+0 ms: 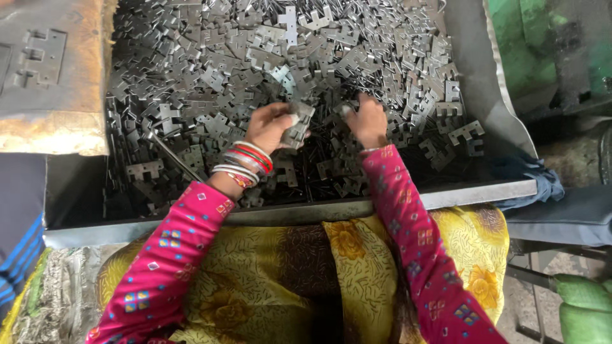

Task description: The person inserts metal rods into small metal brackets and places the assembled units into a large metal bin. The person works continuously, handling the parts by hand and occasionally using a metal rod to adjust the pile.

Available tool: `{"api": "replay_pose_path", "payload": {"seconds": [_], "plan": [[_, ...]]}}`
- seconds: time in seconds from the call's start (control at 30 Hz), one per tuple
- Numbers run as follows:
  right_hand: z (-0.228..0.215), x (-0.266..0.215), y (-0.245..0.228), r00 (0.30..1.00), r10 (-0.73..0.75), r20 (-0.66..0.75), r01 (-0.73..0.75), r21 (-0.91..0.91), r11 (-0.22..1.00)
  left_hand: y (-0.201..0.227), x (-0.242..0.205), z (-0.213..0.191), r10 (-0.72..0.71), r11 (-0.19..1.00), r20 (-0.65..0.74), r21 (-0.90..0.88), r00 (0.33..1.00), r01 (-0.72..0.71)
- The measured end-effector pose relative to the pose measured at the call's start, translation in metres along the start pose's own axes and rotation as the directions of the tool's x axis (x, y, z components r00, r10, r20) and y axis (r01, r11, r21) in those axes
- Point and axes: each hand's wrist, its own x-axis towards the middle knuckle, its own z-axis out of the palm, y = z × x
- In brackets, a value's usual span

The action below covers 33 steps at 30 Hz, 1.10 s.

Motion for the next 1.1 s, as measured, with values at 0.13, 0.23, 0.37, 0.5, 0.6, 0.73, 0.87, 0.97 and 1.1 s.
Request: {"api": "replay_pose_path", "payload": {"seconds": [0.13, 0.23, 0.37, 0.5, 0.6, 0.73, 0.87, 0.97, 1.1], "plan": [[0.021, 0.013, 0.016, 0.998, 0.061, 0.014, -0.058, -0.153, 0.987, 0.029, -0.010, 0.006, 0.283, 0.934, 0.220, 0.158, 0.933, -0.321], [0.024, 0.011, 0.019, 1.000, 0.005, -0.031, -0.011, -0.175, 0.985, 0.059, -0.018, 0.014, 0.493, 0.645, 0.172, 0.586, 0.853, -0.491], [0.009, -0.002, 0.015, 0.975, -0.202, -0.095, 0.206, 0.036, 0.978, 0.115, -0.031, -0.008, 0.707, -0.146, 0.241, 0.970, 0.665, -0.196], [-0.010, -0.008, 0.005, 0.908, -0.309, -0.283, 0.339, 0.064, 0.939, 0.175, -0.041, -0.103, 0.847, -0.290, 0.218, 0.954, 0.484, 0.077], [-0.019, -0.012, -0.008, 0.860, -0.326, -0.393, 0.379, 0.062, 0.923, 0.214, -0.048, -0.207, 0.897, -0.270, -0.021, 0.765, 0.442, 0.584], [-0.029, -0.018, -0.026, 0.850, -0.289, -0.440, 0.374, 0.119, 0.920, 0.238, -0.082, -0.332, 0.922, -0.358, 0.013, 0.407, 0.386, 0.841], [-0.040, -0.024, -0.040, 0.835, -0.317, -0.450, 0.414, 0.132, 0.901, 0.231, -0.107, -0.370, 0.921, -0.366, 0.093, 0.539, 0.378, 0.759], [-0.043, -0.028, -0.043, 0.834, -0.329, -0.444, 0.456, 0.216, 0.863, 0.229, -0.094, -0.331, 0.948, -0.320, 0.186, 0.558, 0.260, 0.766], [-0.043, -0.023, -0.037, 0.959, -0.152, -0.237, 0.278, 0.709, 0.648, 0.208, -0.052, -0.207, 0.928, -0.269, 0.131, 0.884, 0.350, 0.382]]}}
